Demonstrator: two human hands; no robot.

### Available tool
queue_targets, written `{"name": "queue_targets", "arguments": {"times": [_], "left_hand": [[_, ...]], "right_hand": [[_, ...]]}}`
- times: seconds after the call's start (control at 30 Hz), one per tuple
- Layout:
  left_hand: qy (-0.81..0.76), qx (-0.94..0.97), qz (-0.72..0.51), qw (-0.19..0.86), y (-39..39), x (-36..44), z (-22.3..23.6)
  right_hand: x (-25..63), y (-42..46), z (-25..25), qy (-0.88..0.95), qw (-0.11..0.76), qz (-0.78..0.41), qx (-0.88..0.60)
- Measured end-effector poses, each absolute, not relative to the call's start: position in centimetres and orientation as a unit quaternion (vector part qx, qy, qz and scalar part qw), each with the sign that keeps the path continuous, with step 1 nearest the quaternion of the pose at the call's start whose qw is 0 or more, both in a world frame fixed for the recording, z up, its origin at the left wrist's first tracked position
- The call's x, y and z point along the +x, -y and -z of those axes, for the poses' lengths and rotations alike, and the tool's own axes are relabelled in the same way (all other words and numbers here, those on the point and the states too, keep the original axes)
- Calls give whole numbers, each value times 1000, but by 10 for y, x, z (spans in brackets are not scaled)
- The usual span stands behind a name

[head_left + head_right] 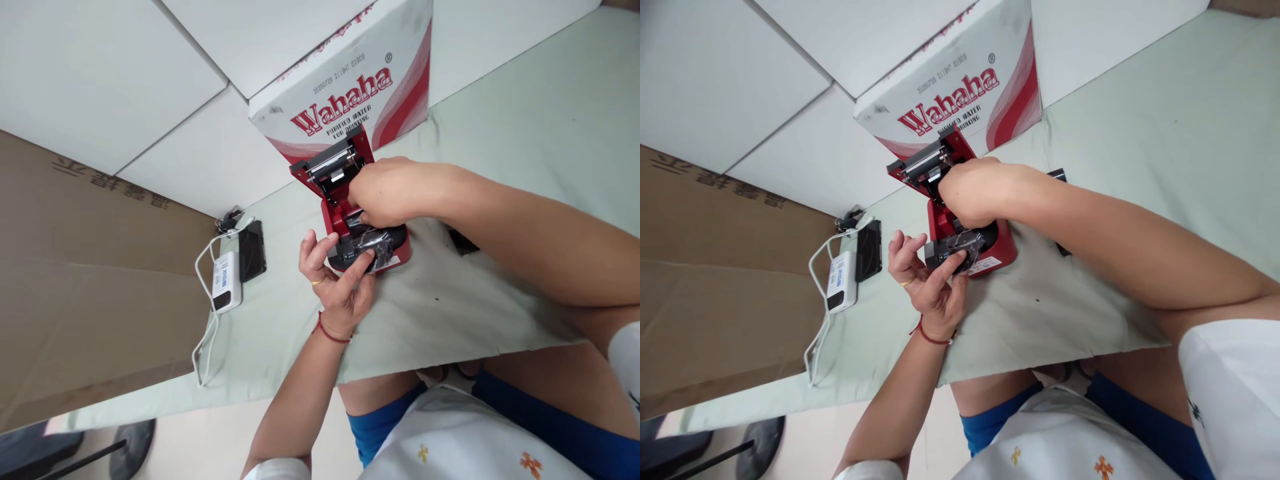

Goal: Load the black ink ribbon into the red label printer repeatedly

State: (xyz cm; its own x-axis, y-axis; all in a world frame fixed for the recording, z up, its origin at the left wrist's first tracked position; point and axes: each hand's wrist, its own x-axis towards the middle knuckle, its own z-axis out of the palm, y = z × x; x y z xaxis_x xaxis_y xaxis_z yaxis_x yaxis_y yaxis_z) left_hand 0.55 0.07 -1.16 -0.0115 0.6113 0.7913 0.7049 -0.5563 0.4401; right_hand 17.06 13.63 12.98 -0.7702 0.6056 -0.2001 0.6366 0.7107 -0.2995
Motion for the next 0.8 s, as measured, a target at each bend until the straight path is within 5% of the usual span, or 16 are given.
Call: {"name": "queue_targets", "arguments": {"times": [0.23, 0.47, 0.63, 0.8], "left_hand": [[442, -727, 517, 94, 1, 5, 10], [427, -722, 532, 117, 4, 3, 7], [426, -699, 566, 97, -1, 1, 7], [433, -647, 627, -31, -11, 3, 8]], "right_hand": [[192, -131, -163, -918, -177, 63, 349], [194, -136, -155, -932, -75, 13, 354], [195, -116, -165, -943, 94, -1, 319], [194, -122, -153, -959, 85, 4, 270]]}}
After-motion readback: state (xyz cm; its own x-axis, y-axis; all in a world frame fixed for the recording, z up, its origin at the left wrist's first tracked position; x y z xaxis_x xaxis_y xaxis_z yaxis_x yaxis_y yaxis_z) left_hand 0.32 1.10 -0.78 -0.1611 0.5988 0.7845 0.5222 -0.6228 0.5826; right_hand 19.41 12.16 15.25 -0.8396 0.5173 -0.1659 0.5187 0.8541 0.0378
